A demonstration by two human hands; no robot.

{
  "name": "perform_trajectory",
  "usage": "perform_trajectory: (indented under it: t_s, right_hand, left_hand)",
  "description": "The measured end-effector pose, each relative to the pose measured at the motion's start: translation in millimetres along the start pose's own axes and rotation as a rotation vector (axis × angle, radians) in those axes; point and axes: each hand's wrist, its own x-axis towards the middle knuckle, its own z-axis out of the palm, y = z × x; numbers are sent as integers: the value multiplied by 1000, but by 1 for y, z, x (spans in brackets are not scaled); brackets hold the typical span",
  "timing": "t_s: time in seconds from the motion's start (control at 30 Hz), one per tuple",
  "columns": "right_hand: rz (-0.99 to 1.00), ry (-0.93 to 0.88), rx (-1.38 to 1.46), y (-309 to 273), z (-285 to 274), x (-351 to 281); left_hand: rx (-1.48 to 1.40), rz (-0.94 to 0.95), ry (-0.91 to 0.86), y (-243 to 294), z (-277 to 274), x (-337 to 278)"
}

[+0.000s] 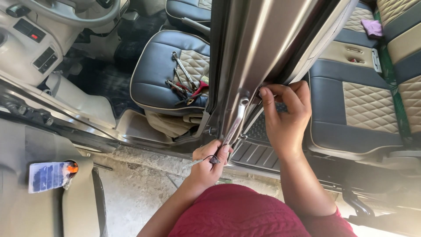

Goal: The person uses a wrench to tighten a bolt on the lower hinge of a car door. They then pick up a bolt and a nut from the seat and proceed to install them into the door frame, securing them with the wrench.

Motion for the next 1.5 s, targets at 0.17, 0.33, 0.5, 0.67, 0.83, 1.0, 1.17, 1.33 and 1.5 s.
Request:
perform_trajectory:
  t_s: [0.17, 0.33, 0.5, 0.67, 0.83, 1.0, 1.17, 1.33, 1.5]
  right_hand:
    - [72, -4, 60, 6, -2, -3]
    - [72, 6, 140, 23, 0, -9]
    - [-174, 33, 105, 41, 2, -6]
    - [-204, 1, 60, 27, -7, -3]
    - [-92, 32, 39, 15, -6, -7]
    - [-61, 11, -107, 8, -1, -7]
    - [81, 17, 74, 5, 3, -6]
    - [119, 4, 120, 14, 0, -9]
    - [43, 32, 47, 33, 2, -16]
  left_hand:
    - [-8, 1, -17, -3, 0, -1]
    - [-23, 6, -8, -2, 1, -2]
    - [-13, 30, 4, -5, 1, 0]
    - [-10, 33, 0, -6, 1, -3]
    - [8, 31, 5, -1, -2, -2]
    - [27, 24, 1, 4, -7, -4]
    - [28, 31, 10, 6, -10, -2]
    - [17, 23, 12, 1, -8, -7]
    - [7, 25, -17, -4, -3, -8]
